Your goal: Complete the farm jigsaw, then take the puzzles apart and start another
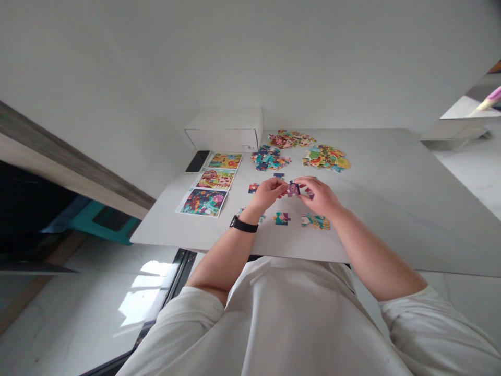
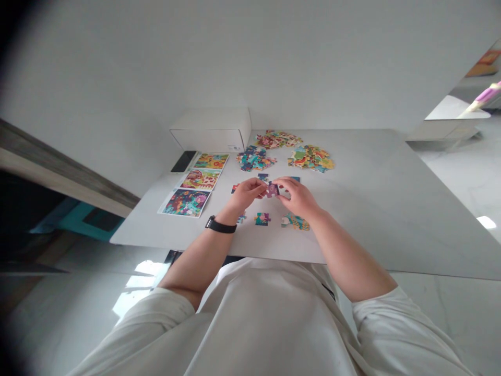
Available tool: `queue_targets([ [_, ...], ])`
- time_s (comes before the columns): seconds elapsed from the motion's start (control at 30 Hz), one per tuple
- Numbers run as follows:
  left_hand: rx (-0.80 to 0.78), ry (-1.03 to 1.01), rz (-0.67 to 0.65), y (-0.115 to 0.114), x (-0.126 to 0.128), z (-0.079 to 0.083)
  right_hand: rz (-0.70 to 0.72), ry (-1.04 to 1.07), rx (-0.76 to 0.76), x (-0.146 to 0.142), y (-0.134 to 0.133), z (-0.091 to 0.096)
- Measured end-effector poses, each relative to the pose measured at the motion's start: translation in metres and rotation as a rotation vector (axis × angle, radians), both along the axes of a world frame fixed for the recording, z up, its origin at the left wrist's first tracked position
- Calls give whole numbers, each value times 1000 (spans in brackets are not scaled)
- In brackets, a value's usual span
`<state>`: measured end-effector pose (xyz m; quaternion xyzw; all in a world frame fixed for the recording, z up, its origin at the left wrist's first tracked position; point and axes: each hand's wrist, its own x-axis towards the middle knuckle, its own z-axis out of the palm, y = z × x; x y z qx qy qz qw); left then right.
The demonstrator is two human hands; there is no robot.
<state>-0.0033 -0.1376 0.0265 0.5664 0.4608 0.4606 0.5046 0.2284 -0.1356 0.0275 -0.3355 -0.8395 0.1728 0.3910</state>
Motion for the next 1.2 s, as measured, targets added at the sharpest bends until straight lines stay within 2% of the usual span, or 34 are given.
queue_targets([
  [0.17, -47, 47, -35, -1, 1, 0, -98, 131, -116, 2, 7, -5],
  [0.37, -71, 90, -69, -4, 4, 0, -162, 160, -239, 3, 7, 1],
  [0.6, -61, 92, -81, -5, 5, 1, -157, 176, -313, 4, 6, 9],
  [0.73, -62, -8, 0, -5, 7, 3, -121, 135, -270, 22, 13, 15],
  [0.83, -80, -84, 46, -6, 8, 6, -217, 173, -186, 41, 20, 18],
  [0.97, -99, -94, 20, -8, 11, 6, -297, 184, -138, 58, 25, 17],
  [1.07, -99, -71, -21, -9, 12, 4, -218, 124, -153, 55, 21, 16],
  [1.2, -86, -36, -49, -10, 13, 2, 44, -5, -137, 37, 10, 15],
])
